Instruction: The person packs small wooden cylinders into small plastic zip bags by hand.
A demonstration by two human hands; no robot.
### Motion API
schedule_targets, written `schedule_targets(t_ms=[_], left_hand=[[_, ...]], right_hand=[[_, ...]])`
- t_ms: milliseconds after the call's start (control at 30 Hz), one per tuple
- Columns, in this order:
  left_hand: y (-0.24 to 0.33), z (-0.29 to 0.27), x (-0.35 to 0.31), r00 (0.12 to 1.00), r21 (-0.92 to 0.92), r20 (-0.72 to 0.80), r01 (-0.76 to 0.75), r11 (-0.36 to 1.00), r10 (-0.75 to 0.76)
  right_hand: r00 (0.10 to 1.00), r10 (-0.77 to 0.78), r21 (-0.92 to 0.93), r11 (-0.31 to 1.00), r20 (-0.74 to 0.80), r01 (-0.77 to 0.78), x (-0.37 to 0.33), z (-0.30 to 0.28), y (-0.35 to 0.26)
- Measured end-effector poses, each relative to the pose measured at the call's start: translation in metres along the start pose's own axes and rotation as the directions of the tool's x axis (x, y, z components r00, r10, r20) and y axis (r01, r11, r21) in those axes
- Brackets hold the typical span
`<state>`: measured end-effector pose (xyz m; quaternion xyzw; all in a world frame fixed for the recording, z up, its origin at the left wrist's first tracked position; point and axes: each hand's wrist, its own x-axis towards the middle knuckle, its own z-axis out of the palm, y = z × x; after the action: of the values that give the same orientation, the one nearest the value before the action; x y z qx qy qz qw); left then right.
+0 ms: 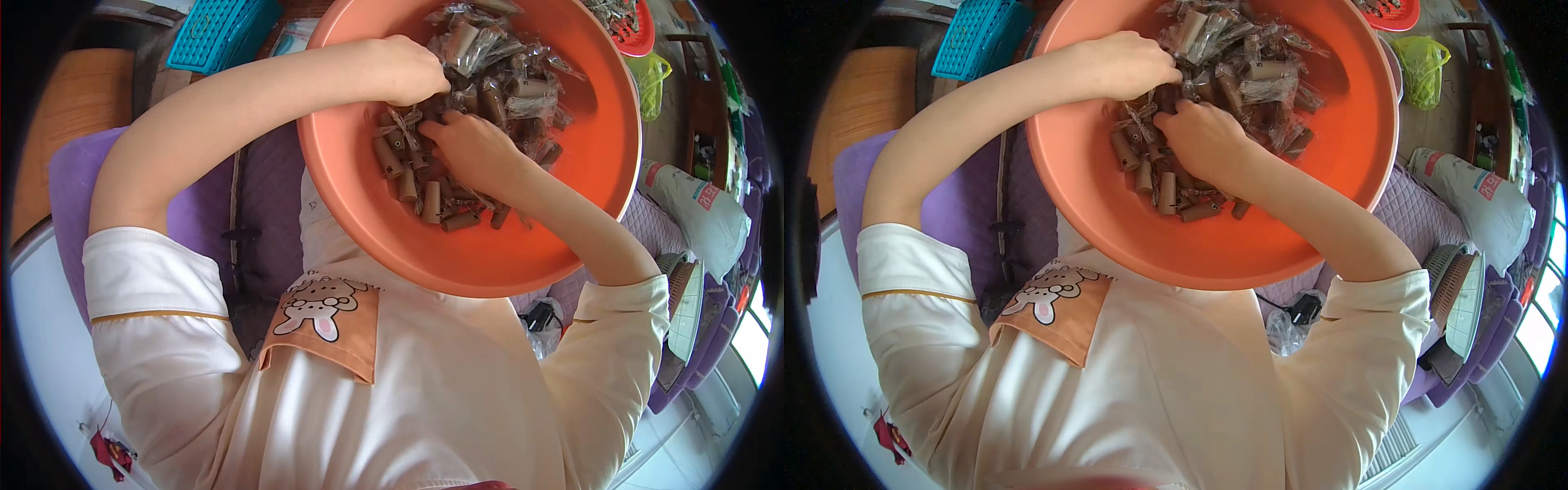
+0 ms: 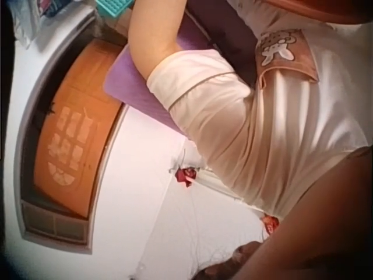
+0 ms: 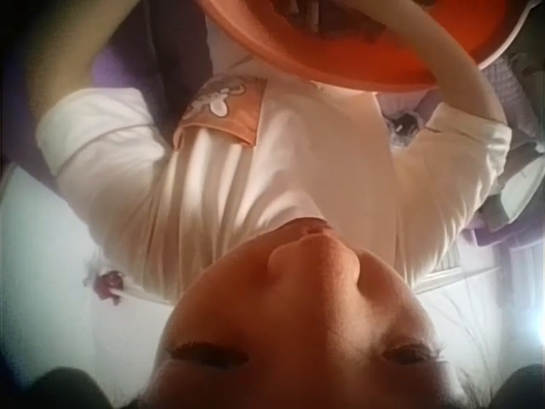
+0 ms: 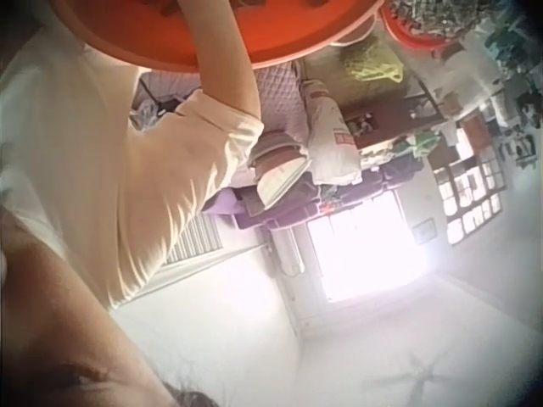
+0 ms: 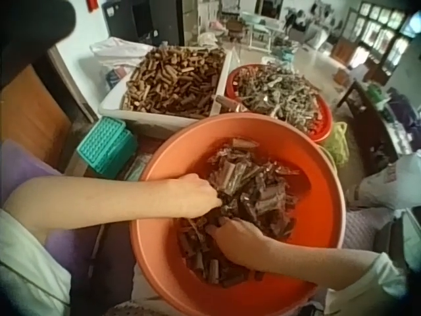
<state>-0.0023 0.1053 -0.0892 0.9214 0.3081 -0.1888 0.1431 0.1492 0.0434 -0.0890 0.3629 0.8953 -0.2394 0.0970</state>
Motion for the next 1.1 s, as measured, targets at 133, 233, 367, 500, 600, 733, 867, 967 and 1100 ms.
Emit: schedule_targets(t_ms=[133,233,367,500,600,733,867,967,1100], left_hand=[[-0.009,0.003,0.002,0.986,0.142,-0.168,0.034,0.989,-0.010],[-0.008,-0.002,0.000,0.993,0.031,-0.059,0.105,0.994,-0.103],[-0.003,-0.010,-0.005,1.000,-0.083,-0.001,0.007,0.997,-0.007],[-0.006,-0.023,-0.007,0.987,-0.319,-0.163,-0.070,0.945,0.018],[-0.003,-0.032,-0.016,0.991,-0.395,-0.133,-0.038,0.918,-0.017],[0.011,-0.041,-0.028,0.984,-0.563,-0.163,-0.148,0.813,0.067],[0.035,-0.048,-0.049,0.993,-0.767,-0.089,-0.019,0.641,-0.078],[0.044,-0.048,-0.060,0.969,-0.857,-0.154,-0.034,0.513,-0.194],[0.045,-0.054,-0.065,0.968,-0.884,-0.218,-0.142,0.445,-0.124]], right_hand=[[0.991,0.006,-0.030,0.999,-0.134,-0.010,-0.003,-0.002,0.018],[0.984,0.056,0.025,0.998,-0.171,-0.053,-0.008,-0.017,0.025],[0.990,0.000,0.078,0.997,-0.141,0.011,-0.018,-0.026,0.042],[0.999,0.034,0.336,0.941,-0.001,-0.031,-0.029,-0.056,0.038],[0.968,0.195,0.689,0.680,0.159,-0.250,-0.048,-0.081,0.025],[0.979,0.200,0.813,0.565,0.030,-0.141,-0.069,-0.086,0.019],[0.907,0.340,0.898,0.431,-0.249,0.085,-0.074,-0.080,0.017],[0.865,0.425,0.927,0.360,-0.266,0.108,-0.075,-0.077,0.023],[0.827,0.464,0.894,0.437,-0.318,0.098,-0.072,-0.074,0.027]])
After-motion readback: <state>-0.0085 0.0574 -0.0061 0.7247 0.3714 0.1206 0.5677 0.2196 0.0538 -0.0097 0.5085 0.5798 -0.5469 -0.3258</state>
